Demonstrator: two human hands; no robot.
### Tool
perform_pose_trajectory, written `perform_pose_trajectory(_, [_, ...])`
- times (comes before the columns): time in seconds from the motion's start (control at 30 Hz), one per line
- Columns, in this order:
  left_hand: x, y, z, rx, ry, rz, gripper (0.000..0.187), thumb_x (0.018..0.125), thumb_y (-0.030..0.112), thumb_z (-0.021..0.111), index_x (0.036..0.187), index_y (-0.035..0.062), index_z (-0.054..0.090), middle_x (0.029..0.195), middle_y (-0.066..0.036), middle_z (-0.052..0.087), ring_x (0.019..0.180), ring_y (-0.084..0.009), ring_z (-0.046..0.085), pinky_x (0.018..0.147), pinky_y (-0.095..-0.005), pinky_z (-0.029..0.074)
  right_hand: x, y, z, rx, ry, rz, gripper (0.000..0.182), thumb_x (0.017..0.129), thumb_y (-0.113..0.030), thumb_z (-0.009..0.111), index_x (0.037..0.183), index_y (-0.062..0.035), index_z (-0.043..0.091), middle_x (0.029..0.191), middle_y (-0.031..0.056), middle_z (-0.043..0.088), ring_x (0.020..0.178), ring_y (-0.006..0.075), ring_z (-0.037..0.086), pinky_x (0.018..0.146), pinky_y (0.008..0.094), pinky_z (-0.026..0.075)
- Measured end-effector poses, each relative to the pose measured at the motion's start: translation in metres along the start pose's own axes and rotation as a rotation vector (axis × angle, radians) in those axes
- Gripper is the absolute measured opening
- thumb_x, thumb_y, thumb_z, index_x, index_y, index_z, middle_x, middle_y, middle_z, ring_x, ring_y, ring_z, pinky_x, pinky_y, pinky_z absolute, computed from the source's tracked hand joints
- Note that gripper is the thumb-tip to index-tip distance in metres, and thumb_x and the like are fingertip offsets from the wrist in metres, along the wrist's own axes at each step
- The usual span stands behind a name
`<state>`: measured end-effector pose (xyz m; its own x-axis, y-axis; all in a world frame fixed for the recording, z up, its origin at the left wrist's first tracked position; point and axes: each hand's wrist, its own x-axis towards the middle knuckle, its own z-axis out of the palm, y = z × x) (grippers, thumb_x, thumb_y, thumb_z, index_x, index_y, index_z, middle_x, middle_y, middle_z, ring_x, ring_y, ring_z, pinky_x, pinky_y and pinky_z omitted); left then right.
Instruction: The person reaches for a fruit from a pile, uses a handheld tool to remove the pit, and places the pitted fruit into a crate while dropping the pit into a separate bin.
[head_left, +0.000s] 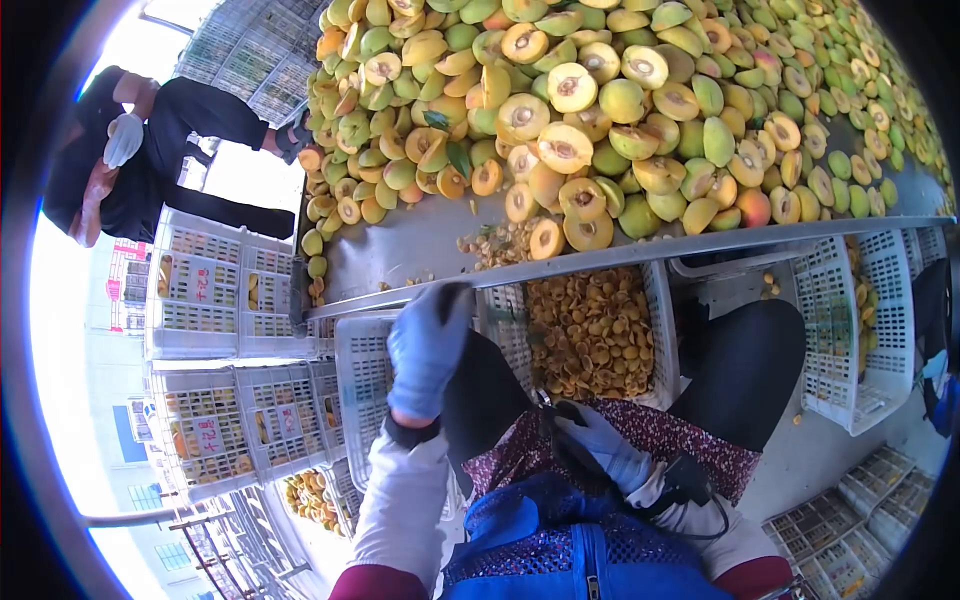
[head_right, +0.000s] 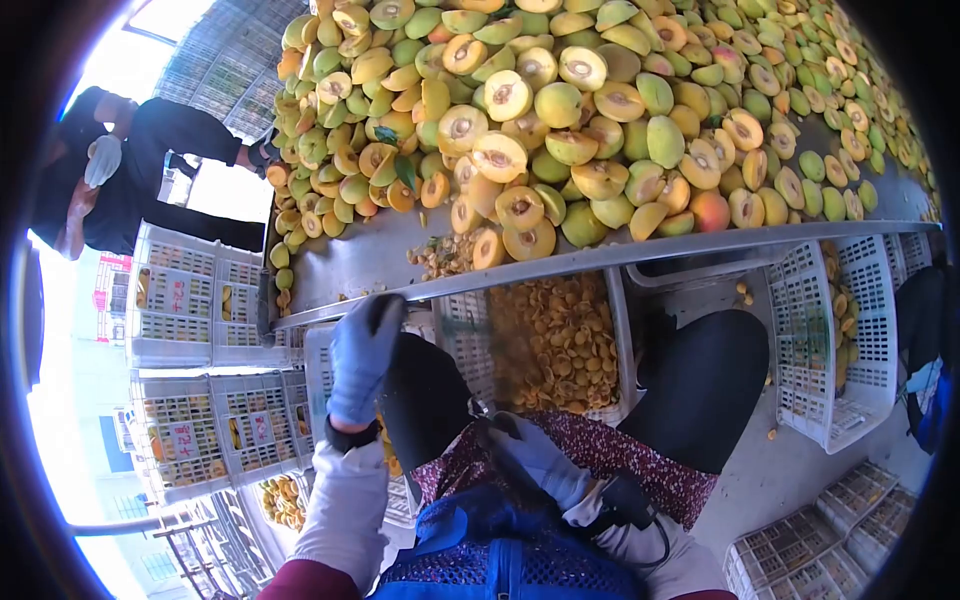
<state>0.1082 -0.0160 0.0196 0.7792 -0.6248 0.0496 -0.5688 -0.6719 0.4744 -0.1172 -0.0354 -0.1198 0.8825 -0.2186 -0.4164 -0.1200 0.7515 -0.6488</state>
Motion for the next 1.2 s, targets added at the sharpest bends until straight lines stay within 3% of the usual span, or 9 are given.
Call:
perform_pose_trajectory(0.17, [0.083,0.036,0.088,0.124,-0.291,0.226,0.047,0.078,0.036,0.068,0.114,0.0094,0.055,0.097,-0.016,0.065,0.091,-0.0336,0.062,0.078,-0.0423,0.048,0.004,-0.035,-0.019,0.249,0.108,0.264,0.029,0.093,-0.036,0.055,0.1,-0.0082,0.056,0.065,-0.0007,0.055,0.051,0.0095,0.054,0.042,0.0235,0.045])
perform_pose_trajectory(0.33, [0.099,0.026,0.087,0.128,-0.294,0.27,0.04,0.077,0.032,0.069,0.105,0.0076,0.056,0.093,-0.017,0.065,0.086,-0.0348,0.063,0.076,-0.0431,0.049,0.005,-0.044,-0.021,0.363,0.145,0.255,0.031,0.091,-0.038,0.057,0.097,-0.0076,0.057,0.064,-0.0003,0.055,0.049,0.011,0.054,0.039,0.0247,0.045])
perform_pose_trajectory(0.53, [0.02,0.025,0.054,-0.463,-0.143,0.124,0.026,0.079,0.018,0.071,0.094,0.0013,0.058,0.077,-0.012,0.065,0.067,-0.0215,0.064,0.063,-0.0316,0.049,0.0,-0.061,-0.017,0.409,0.134,-0.13,0.032,0.093,-0.029,0.054,0.112,-0.0033,0.051,0.082,0.0069,0.06,0.057,0.0137,0.057,0.046,0.0277,0.049])
perform_pose_trajectory(0.57, [0.001,0.025,0.053,-0.576,-0.2,0.056,0.025,0.08,0.016,0.071,0.094,-0.0002,0.057,0.077,-0.011,0.065,0.067,-0.0178,0.062,0.063,-0.0301,0.049,-0.001,-0.053,-0.013,0.295,0.236,-0.251,0.025,0.091,-0.019,0.055,0.111,-0.0043,0.052,0.086,0.0112,0.062,0.074,0.0216,0.063,0.062,0.0306,0.05])
perform_pose_trajectory(0.67, [-0.041,0.04,0.045,-0.687,-0.236,-0.014,0.016,0.085,0.011,0.065,0.093,0.0002,0.055,0.079,-0.004,0.061,0.07,-0.0087,0.056,0.064,-0.0238,0.046,-0.008,-0.084,0.008,-0.421,0.217,-0.522,0.029,0.088,-0.019,0.06,0.109,-0.0021,0.053,0.085,0.016,0.062,0.078,0.03,0.063,0.069,0.0352,0.048])
perform_pose_trajectory(0.7, [-0.051,0.036,0.049,-0.748,-0.194,-0.008,0.014,0.086,0.01,0.063,0.093,0.0007,0.055,0.079,-0.003,0.06,0.071,-0.0077,0.055,0.065,-0.0224,0.045,-0.013,-0.099,0.013,-0.475,0.166,-0.404,0.029,0.087,-0.02,0.061,0.109,-0.0019,0.054,0.087,0.0188,0.06,0.079,0.0363,0.061,0.067,0.0389,0.047])
perform_pose_trajectory(0.83, [-0.074,0.024,0.066,-0.858,-0.123,-0.111,0.032,0.07,0.003,0.073,0.097,0.0008,0.056,0.088,-0.016,0.056,0.077,-0.0328,0.055,0.065,-0.0404,0.045,-0.018,-0.096,0.012,-0.729,0.167,-0.495,0.024,0.087,-0.021,0.061,0.102,-0.0031,0.054,0.087,0.0203,0.061,0.081,0.0387,0.06,0.065,0.0416,0.047])
perform_pose_trajectory(1.0, [-0.083,0.042,0.052,-0.886,-0.227,-0.005,0.023,0.095,0.017,0.05,0.105,-0.0014,0.057,0.089,-0.004,0.058,0.077,-0.0099,0.054,0.074,-0.024,0.044,-0.029,-0.092,0.013,-0.912,0.191,-0.545,0.03,0.086,-0.019,0.062,0.107,-0.0006,0.052,0.088,0.0198,0.061,0.079,0.0373,0.061,0.065,0.0411,0.048])
perform_pose_trajectory(1.2, [-0.094,0.047,0.047,-0.648,-0.165,0.225,0.025,0.09,0.012,0.048,0.104,-0.0039,0.061,0.093,-0.012,0.06,0.079,-0.0191,0.058,0.075,-0.0275,0.045,-0.037,-0.075,0.015,-0.869,0.203,-0.663,0.029,0.087,-0.017,0.061,0.11,-0.0012,0.052,0.091,0.0216,0.061,0.082,0.0397,0.06,0.068,0.0427,0.048])
